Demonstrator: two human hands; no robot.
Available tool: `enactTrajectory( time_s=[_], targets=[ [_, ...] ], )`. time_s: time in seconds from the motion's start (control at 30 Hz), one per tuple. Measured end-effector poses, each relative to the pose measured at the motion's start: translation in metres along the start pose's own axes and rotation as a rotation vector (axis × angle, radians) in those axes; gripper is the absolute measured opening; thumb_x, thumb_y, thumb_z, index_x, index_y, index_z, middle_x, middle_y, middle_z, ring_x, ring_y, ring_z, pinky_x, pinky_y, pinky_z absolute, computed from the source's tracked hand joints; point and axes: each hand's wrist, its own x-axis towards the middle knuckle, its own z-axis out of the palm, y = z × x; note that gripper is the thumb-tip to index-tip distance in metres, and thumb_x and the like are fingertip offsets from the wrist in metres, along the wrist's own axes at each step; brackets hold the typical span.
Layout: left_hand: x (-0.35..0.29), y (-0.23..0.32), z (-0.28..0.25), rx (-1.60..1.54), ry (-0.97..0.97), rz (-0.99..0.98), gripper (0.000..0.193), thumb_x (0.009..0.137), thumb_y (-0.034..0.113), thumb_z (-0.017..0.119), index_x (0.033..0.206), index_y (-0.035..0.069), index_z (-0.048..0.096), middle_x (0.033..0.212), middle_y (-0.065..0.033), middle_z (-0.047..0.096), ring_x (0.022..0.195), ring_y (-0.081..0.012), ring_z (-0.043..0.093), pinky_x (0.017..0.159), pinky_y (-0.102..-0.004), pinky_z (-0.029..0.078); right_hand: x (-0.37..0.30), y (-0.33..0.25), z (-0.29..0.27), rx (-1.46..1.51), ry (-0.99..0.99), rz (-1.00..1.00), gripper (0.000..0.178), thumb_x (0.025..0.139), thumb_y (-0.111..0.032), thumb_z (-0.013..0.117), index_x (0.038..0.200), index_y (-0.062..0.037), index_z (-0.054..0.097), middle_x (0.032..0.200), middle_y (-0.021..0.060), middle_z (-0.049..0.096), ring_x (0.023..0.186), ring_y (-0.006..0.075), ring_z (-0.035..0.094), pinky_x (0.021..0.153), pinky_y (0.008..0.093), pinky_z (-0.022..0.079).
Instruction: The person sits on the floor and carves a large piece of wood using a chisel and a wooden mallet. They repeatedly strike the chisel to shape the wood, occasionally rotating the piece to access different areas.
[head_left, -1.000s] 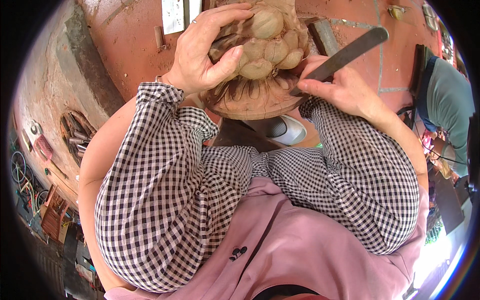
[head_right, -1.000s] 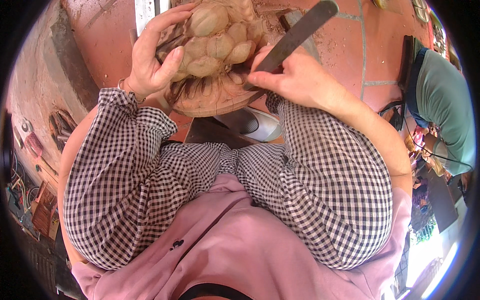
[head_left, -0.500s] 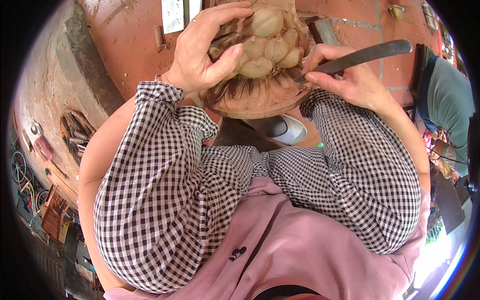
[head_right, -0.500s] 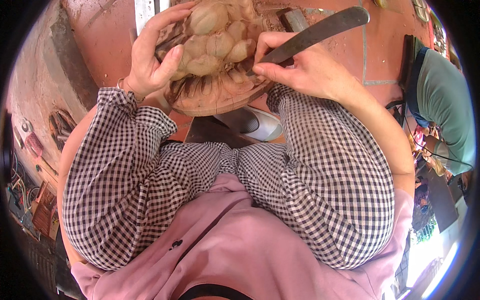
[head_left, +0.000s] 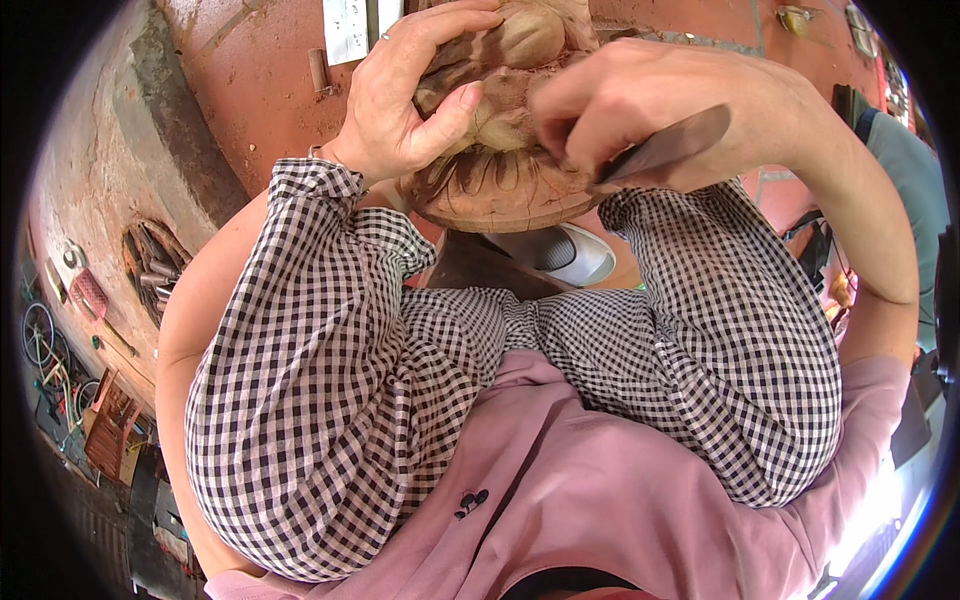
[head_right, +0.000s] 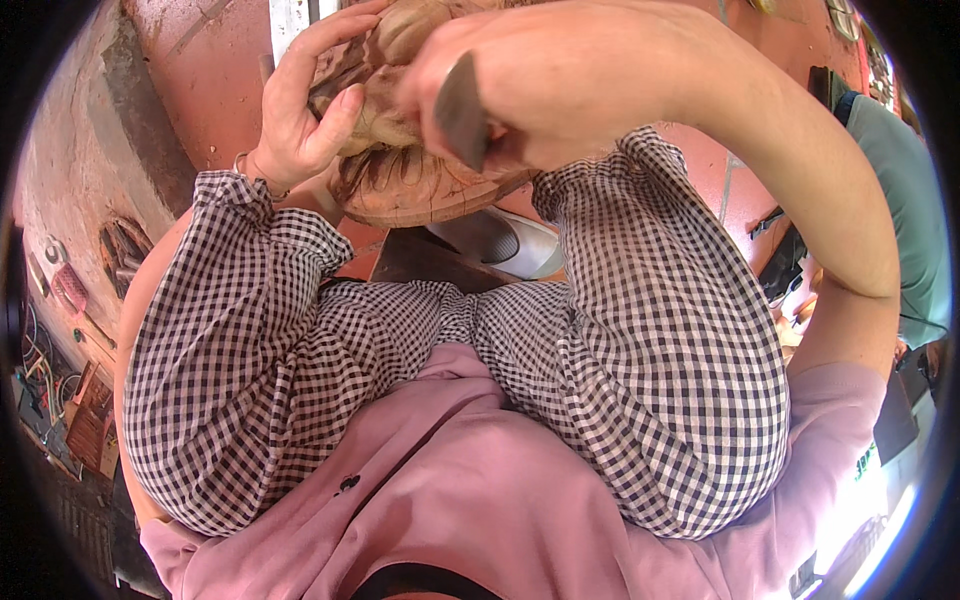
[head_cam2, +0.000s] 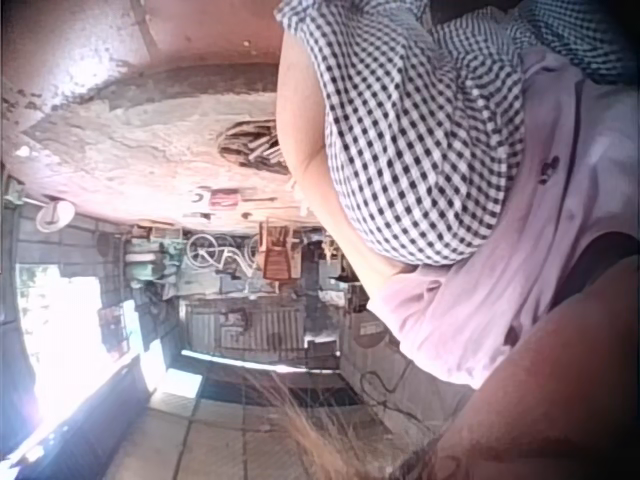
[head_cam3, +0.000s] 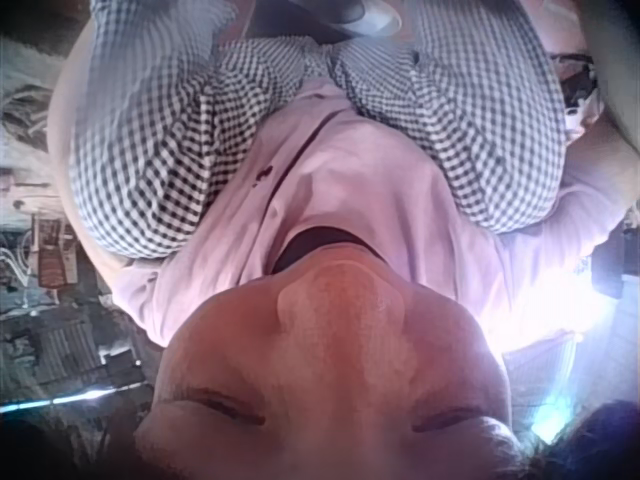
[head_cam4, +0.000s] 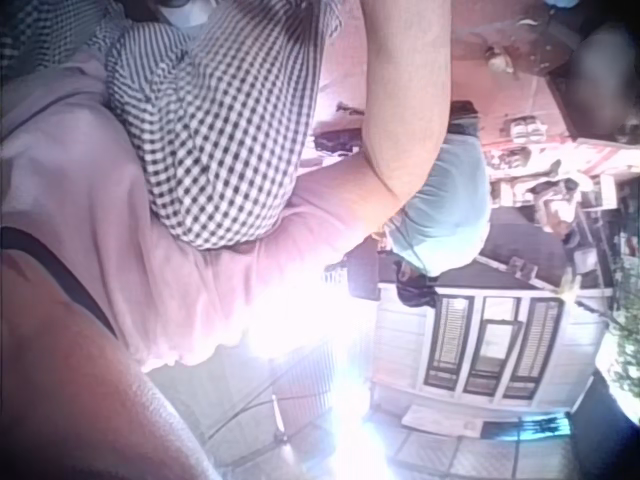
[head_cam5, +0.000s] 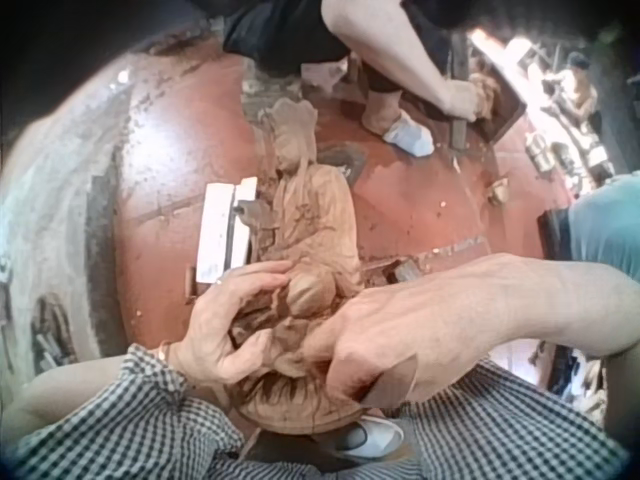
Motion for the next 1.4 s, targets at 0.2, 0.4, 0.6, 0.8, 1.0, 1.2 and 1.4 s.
enactTrajectory(
  time_s=[0.2,0.4,0.6,0.8,1.0,1.2,1.4],
  targets=[
    [0.001,-0.012,0.004,-0.032,0.022,0.133,0.051,0.087,0.026,0.064,0.127,-0.004,0.054,0.131,-0.0270,0.057,0.118,-0.0385,0.059,0.097,-0.0423,0.049,0.019,0.004,-0.006,-0.344,0.146,-0.388,0.015,0.073,-0.006,0.069,0.085,0.0031,0.066,0.095,0.0126,0.062,0.084,0.0283,0.060,0.078,0.0372,0.049],
    [-0.003,-0.011,0.001,-0.056,0.004,0.036,0.045,0.094,0.024,0.054,0.128,-0.005,0.055,0.131,-0.0269,0.056,0.117,-0.0369,0.059,0.098,-0.0405,0.048,0.028,0.014,-0.012,-0.202,-0.140,-0.293,0.012,0.072,-0.008,0.066,0.071,0.0036,0.063,0.085,0.0150,0.064,0.083,0.0323,0.059,0.077,0.0409,0.048],
    [-0.003,-0.005,0.002,-0.041,0.004,-0.005,0.043,0.096,0.021,0.050,0.129,-0.006,0.054,0.133,-0.0262,0.055,0.117,-0.0348,0.059,0.097,-0.0386,0.048,0.043,0.003,-0.027,0.018,-0.339,0.124,0.011,0.074,-0.004,0.064,0.069,0.0038,0.057,0.071,0.0193,0.059,0.075,0.0349,0.058,0.072,0.0426,0.046],
    [-0.003,-0.007,0.003,-0.066,0.017,0.022,0.042,0.095,0.020,0.051,0.128,-0.006,0.054,0.132,-0.0262,0.055,0.118,-0.0345,0.058,0.097,-0.0392,0.048,0.029,0.011,-0.011,0.081,-0.106,-0.235,0.010,0.072,-0.002,0.063,0.069,0.0047,0.056,0.067,0.0211,0.057,0.066,0.0344,0.057,0.065,0.0419,0.046],
    [-0.005,-0.008,0.003,-0.103,0.024,-0.034,0.042,0.093,0.020,0.054,0.127,-0.005,0.056,0.130,-0.0262,0.057,0.116,-0.0355,0.059,0.098,-0.0399,0.048,0.043,0.012,-0.022,-0.011,-0.351,0.186,0.011,0.070,-0.002,0.064,0.068,0.0068,0.058,0.068,0.0212,0.059,0.063,0.0366,0.058,0.061,0.0436,0.046],
    [0.002,-0.004,0.008,0.027,0.063,0.019,0.035,0.097,0.019,0.051,0.123,-0.003,0.058,0.123,-0.0217,0.062,0.113,-0.0300,0.060,0.094,-0.0382,0.049,0.030,0.016,-0.010,-0.002,-0.097,-0.089,0.011,0.068,-0.004,0.066,0.070,0.0047,0.060,0.076,0.0175,0.061,0.072,0.0352,0.060,0.066,0.0425,0.048],
    [-0.006,-0.007,0.005,-0.136,0.099,-0.047,0.043,0.082,0.017,0.062,0.122,0.003,0.061,0.118,-0.0171,0.065,0.108,-0.0345,0.063,0.094,-0.0421,0.051,0.039,0.013,-0.009,-0.013,-0.095,-0.052,0.011,0.070,-0.006,0.072,0.074,-0.0002,0.064,0.084,0.0091,0.066,0.086,0.0311,0.062,0.076,0.0412,0.051]
  ],
)
